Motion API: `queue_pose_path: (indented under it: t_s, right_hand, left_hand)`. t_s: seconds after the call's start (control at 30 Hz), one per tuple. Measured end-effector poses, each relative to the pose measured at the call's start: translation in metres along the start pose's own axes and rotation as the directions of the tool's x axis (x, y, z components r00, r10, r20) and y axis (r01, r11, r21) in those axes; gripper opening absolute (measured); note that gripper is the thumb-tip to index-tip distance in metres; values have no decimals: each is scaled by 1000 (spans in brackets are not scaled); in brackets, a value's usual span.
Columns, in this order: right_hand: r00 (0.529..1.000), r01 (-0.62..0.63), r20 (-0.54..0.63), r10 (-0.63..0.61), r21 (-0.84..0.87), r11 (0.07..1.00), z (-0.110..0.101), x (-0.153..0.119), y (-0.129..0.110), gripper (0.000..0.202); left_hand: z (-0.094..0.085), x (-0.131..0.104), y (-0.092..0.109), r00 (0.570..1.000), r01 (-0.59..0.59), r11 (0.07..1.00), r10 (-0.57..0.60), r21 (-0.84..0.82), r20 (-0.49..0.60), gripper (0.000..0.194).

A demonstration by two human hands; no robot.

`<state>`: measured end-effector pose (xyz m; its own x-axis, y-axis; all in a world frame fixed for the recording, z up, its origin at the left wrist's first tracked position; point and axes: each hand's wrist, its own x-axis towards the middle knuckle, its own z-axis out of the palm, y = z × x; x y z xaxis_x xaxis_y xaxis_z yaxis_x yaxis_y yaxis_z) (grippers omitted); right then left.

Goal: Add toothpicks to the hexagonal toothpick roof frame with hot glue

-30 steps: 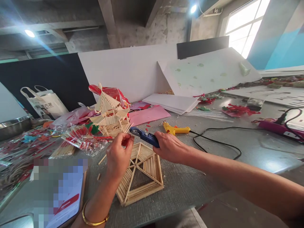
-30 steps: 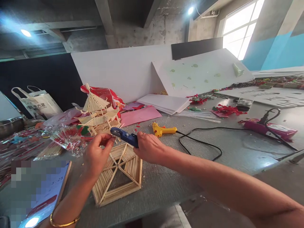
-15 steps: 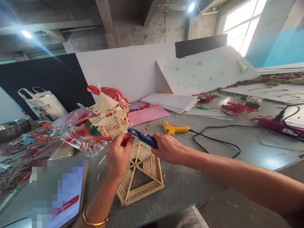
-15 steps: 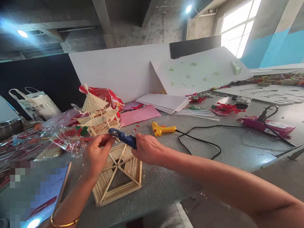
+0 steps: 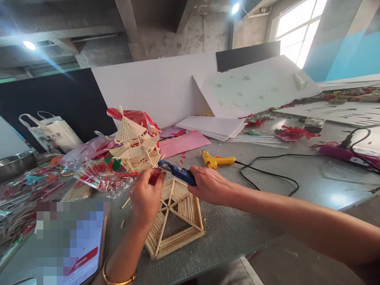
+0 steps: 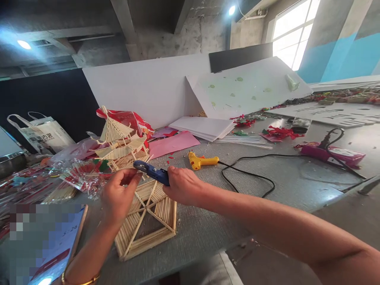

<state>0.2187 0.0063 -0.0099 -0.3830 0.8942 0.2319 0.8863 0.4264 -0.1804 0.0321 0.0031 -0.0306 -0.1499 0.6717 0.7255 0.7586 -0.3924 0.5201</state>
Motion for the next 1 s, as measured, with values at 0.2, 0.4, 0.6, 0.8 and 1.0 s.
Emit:
queue_pose_path:
  t_s: [0.2,0.4,0.6,0.8,1.0]
  right_hand:
    - [1000,3,12,-3,10,1000,1,0,0,17]
    - [1000,-3,-8,3,16,1000,3,0,-1,17]
    - [1000,13,-8,-13,28,1000,2,0,-1,16]
    - [999,-22,35,20,51,998,-2,-1,-4,20]
    - [998,-60,26,60,-1,998,-2,4,-4,23]
  left_hand:
    - [-1,0,1,999,-22,1000,22,17,-28,14]
    - [1,1,0,997,-50,999,51,20,-60,13]
    - [1,0,-1,996,-49,998,52,43,-74,16]
    - [2,0,-2,996,-48,998,50,31,-72,16]
    - [4,-1,-1,995,-40,998,45,54,-88,11]
